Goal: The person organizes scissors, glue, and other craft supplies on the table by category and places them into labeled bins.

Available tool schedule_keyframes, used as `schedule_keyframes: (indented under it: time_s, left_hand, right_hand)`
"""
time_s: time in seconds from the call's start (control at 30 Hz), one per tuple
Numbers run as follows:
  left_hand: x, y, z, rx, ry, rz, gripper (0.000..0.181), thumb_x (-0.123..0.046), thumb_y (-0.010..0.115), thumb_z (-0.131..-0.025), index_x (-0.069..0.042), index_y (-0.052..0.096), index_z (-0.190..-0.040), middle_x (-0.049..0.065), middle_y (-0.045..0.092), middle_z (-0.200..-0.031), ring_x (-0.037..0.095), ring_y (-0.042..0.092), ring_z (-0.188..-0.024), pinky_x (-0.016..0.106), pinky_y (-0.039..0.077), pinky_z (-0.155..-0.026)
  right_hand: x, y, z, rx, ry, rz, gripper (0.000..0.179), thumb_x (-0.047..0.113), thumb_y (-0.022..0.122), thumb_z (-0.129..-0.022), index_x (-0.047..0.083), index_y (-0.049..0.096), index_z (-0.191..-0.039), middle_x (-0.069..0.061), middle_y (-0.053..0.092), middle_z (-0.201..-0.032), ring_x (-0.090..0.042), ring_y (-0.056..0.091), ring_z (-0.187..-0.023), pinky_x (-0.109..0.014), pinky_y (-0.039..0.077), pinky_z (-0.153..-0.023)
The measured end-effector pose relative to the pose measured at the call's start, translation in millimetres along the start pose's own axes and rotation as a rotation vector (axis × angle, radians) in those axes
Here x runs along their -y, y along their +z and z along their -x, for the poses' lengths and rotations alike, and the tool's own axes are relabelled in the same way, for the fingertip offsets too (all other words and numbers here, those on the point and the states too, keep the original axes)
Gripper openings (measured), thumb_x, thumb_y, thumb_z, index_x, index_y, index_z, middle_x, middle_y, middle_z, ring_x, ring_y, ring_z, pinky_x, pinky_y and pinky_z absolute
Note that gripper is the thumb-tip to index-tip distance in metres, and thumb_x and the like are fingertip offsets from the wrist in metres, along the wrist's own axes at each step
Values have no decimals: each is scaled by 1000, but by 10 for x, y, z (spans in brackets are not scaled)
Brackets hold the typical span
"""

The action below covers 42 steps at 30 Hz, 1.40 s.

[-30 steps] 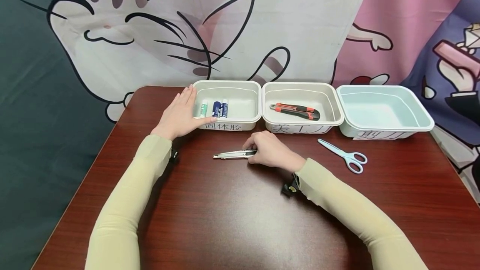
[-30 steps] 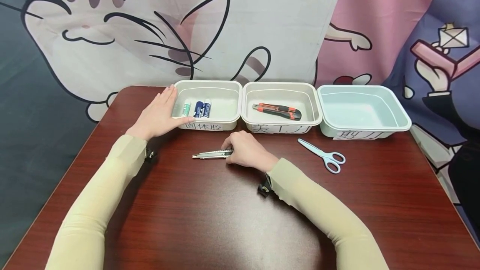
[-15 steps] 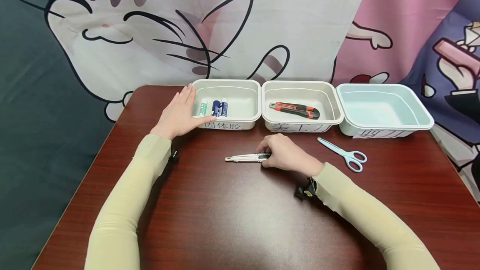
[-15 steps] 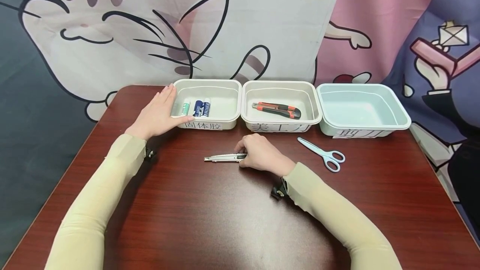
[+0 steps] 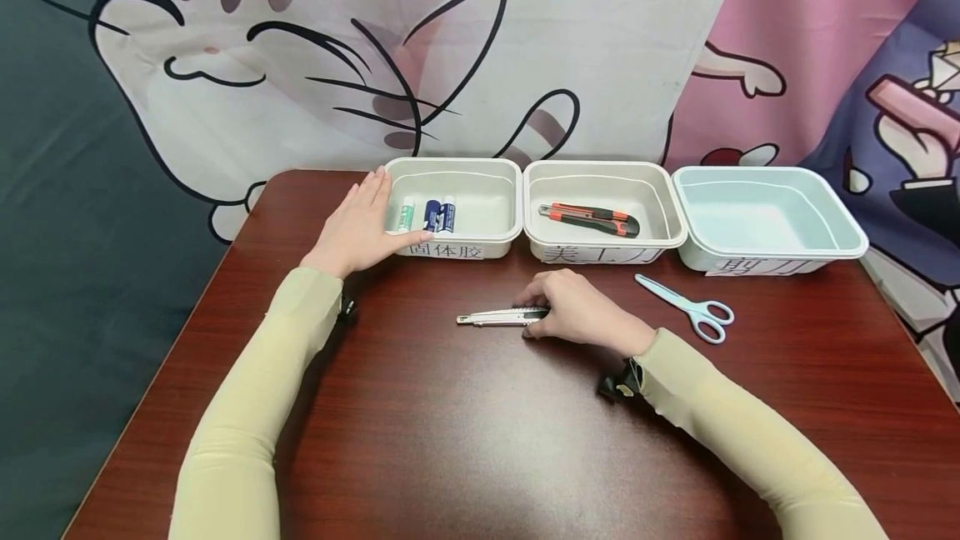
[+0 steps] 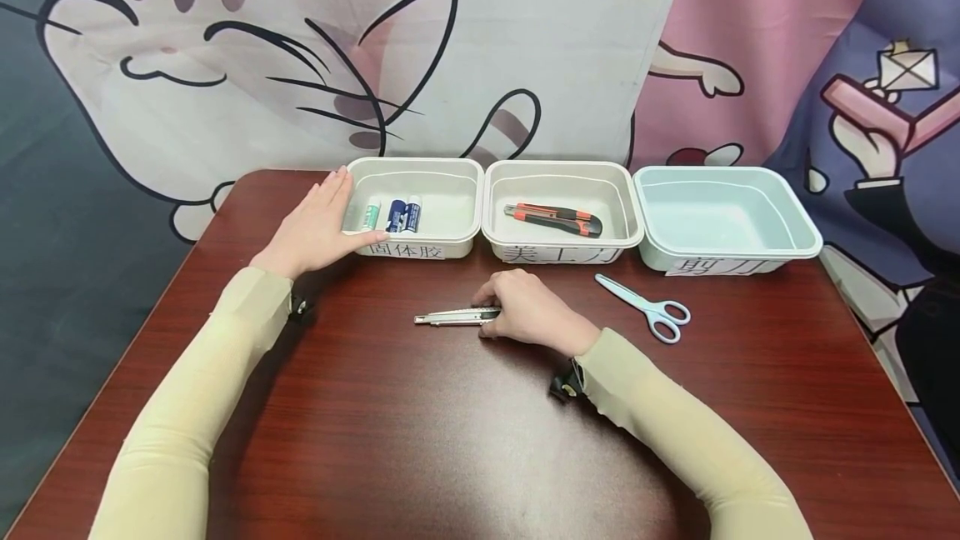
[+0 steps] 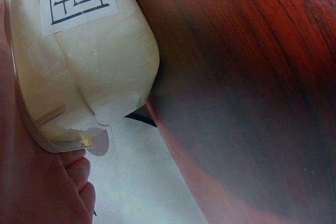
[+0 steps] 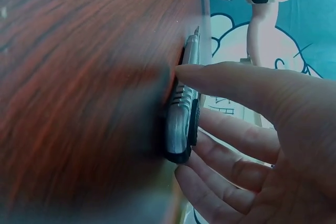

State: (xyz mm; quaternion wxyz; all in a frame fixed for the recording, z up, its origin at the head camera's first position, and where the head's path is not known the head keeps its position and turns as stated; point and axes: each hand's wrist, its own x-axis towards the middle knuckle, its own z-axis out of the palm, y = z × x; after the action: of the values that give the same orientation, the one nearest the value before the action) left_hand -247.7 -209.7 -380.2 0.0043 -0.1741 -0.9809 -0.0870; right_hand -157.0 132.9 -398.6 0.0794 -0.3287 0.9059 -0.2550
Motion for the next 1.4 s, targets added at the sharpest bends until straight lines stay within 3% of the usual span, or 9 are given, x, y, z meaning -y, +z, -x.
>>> schedule_keyframes:
  time_s: [0.3,0.77,1.0,1.17,1.4]
  left_hand:
    - [11,12,-4,7,-6,2,125,-85,51,-84,6,10,-160,21,8,-168,32,7,-154,38,1,-124]
    - [22,16,-11,10,-8,1,126,-86,50,-84,6,9,-160,20,7,-168,31,5,-155,37,-1,-124]
    - [14,12,1,11,-13,10,126,-85,50,-84,5,9,-160,20,7,-168,29,3,-155,36,-2,-123]
    - [9,19,5,10,-14,10,127,-87,49,-82,5,9,-160,20,7,-168,30,4,-155,37,-1,-124]
    - [21,29,-3,7,-14,1,128,-89,47,-82,5,9,-160,20,7,-168,31,5,-155,39,1,-124]
  right_hand:
    - [16,55,-28,1,-54,48,32,13,85,-76,10,80,-107,1,71,-100,-15,63,-88,-38,51,-81]
    - [-23,52,-68,-12,-115,53,24,9,82,-73,10,78,-97,6,65,-87,-12,56,-75,-31,48,-68]
    - [-54,60,-55,-41,-114,47,25,9,81,-74,10,78,-99,5,66,-91,-12,56,-75,-32,47,-68]
    - [-59,-24,-30,-70,-119,46,25,9,82,-75,11,79,-100,5,68,-92,-13,57,-76,-32,47,-70]
    - [-27,-300,33,-140,-144,23,27,6,82,-75,10,80,-102,4,68,-89,-16,59,-74,-32,47,-67]
